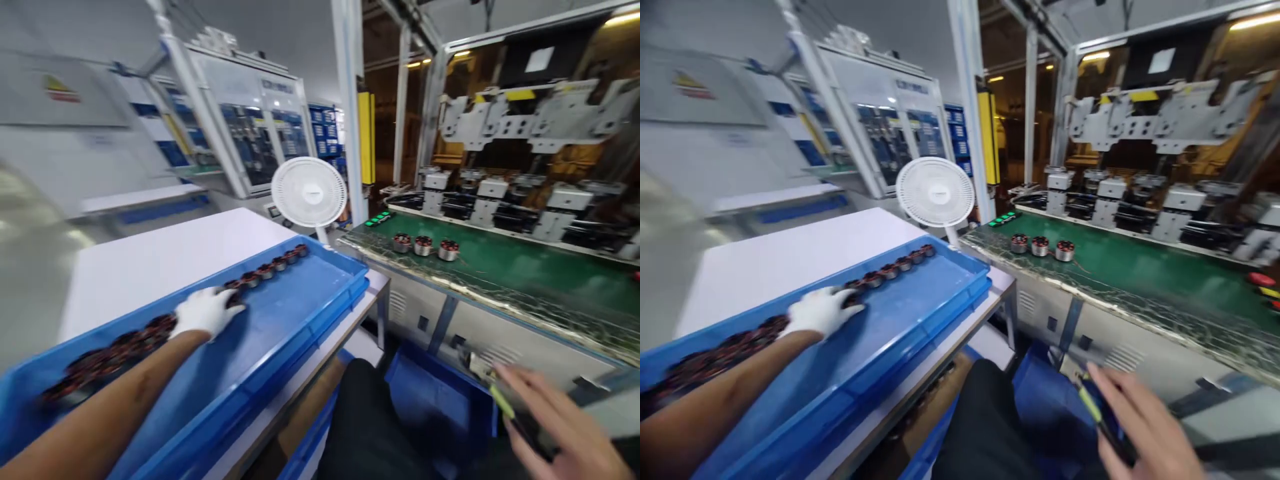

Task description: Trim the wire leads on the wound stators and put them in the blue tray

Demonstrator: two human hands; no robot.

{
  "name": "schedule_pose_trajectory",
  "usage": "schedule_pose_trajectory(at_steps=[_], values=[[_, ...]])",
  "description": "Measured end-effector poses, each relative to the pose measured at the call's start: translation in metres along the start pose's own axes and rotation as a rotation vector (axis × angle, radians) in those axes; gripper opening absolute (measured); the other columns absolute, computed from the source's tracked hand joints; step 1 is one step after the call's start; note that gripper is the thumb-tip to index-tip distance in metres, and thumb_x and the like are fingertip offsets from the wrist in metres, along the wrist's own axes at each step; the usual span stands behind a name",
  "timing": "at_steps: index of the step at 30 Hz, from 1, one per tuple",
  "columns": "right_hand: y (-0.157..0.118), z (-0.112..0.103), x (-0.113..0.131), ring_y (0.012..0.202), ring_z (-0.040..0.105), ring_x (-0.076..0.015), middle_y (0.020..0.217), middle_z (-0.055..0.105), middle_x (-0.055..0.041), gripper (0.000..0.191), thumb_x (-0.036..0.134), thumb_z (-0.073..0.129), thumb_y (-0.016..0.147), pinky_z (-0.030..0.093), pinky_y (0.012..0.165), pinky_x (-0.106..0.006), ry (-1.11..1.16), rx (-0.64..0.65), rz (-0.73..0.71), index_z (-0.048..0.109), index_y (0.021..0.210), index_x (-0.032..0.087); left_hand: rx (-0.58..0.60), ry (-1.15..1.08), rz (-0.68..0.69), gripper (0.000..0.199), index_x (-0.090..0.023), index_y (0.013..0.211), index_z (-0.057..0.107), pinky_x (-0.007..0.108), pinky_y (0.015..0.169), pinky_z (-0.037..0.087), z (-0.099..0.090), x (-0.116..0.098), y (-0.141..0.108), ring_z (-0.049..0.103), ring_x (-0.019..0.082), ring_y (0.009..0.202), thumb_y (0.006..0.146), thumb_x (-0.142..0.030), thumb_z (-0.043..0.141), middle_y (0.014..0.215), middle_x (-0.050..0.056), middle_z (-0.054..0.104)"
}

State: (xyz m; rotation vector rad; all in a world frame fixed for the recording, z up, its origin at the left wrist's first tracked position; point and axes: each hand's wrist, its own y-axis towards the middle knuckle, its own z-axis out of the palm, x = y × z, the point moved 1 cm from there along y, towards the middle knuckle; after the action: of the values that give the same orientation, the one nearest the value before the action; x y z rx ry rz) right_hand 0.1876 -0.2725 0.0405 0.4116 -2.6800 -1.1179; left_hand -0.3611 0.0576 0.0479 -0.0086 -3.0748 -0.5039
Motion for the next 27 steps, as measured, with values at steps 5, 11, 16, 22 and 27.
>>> schedule_pose_trajectory(at_steps=[5, 11, 16, 22, 27], values=[[0.039, -0.073, -0.088, 0.105, 0.069, -0.0305, 0.127, 0.066, -0.0114, 0.054, 0.043, 0.057, 0.092, 0.058, 0.090, -0.042, -0.294, -0.059, 0.233, 0.055, 0.143, 0.026, -0.169, -0.204, -0.179, 0.044, -0.021, 0.079, 0.065, 0.075, 0.094, 0.040, 0.003, 0.001, 0.035, 0.054, 0.050, 0.118, 0.066, -0.062, 0.060, 0.091, 0.009, 0.071], [0.085, -0.046, -0.180, 0.103, 0.069, -0.0329, 0.119, 0.070, -0.0178, 0.045, 0.039, 0.060, 0.086, 0.055, 0.095, -0.044, -0.460, 0.170, 0.541, 0.070, 0.120, 0.012, -0.188, -0.431, 0.540, 0.076, -0.010, 0.137, 0.056, 0.054, 0.105, 0.047, -0.103, -0.187, 0.057, 0.063, 0.036, 0.114, 0.079, -0.060, 0.063, 0.121, 0.012, 0.070], [0.097, -0.021, -0.184, 0.115, 0.064, -0.0320, 0.126, 0.067, -0.0204, 0.046, 0.043, 0.049, 0.096, 0.049, 0.104, -0.043, -0.458, 0.235, 0.528, 0.069, 0.120, 0.009, 0.131, -0.410, 0.785, 0.096, -0.010, 0.157, 0.029, 0.043, 0.120, 0.033, -0.139, -0.330, 0.064, 0.039, 0.034, 0.147, 0.078, -0.046, 0.069, 0.162, 0.019, 0.034], [0.096, -0.031, -0.174, 0.120, 0.061, -0.0304, 0.129, 0.065, -0.0210, 0.046, 0.041, 0.048, 0.098, 0.046, 0.107, -0.040, -0.422, 0.283, 0.569, 0.066, 0.123, 0.007, 0.228, -0.367, 0.830, 0.067, -0.012, 0.136, 0.060, 0.037, 0.107, 0.047, -0.145, -0.362, 0.065, 0.063, 0.031, 0.122, 0.074, -0.036, 0.069, 0.135, 0.016, 0.066], [0.102, -0.036, -0.149, 0.126, 0.055, -0.0364, 0.131, 0.061, -0.0272, 0.054, 0.046, 0.056, 0.095, 0.042, 0.110, -0.049, -0.440, -0.066, 0.530, 0.061, 0.128, 0.004, -0.054, -0.645, 0.770, 0.050, -0.018, 0.124, 0.064, 0.040, 0.104, 0.051, -0.146, -0.330, -0.034, 0.067, 0.029, 0.114, 0.075, -0.028, 0.064, 0.125, 0.011, 0.070]])
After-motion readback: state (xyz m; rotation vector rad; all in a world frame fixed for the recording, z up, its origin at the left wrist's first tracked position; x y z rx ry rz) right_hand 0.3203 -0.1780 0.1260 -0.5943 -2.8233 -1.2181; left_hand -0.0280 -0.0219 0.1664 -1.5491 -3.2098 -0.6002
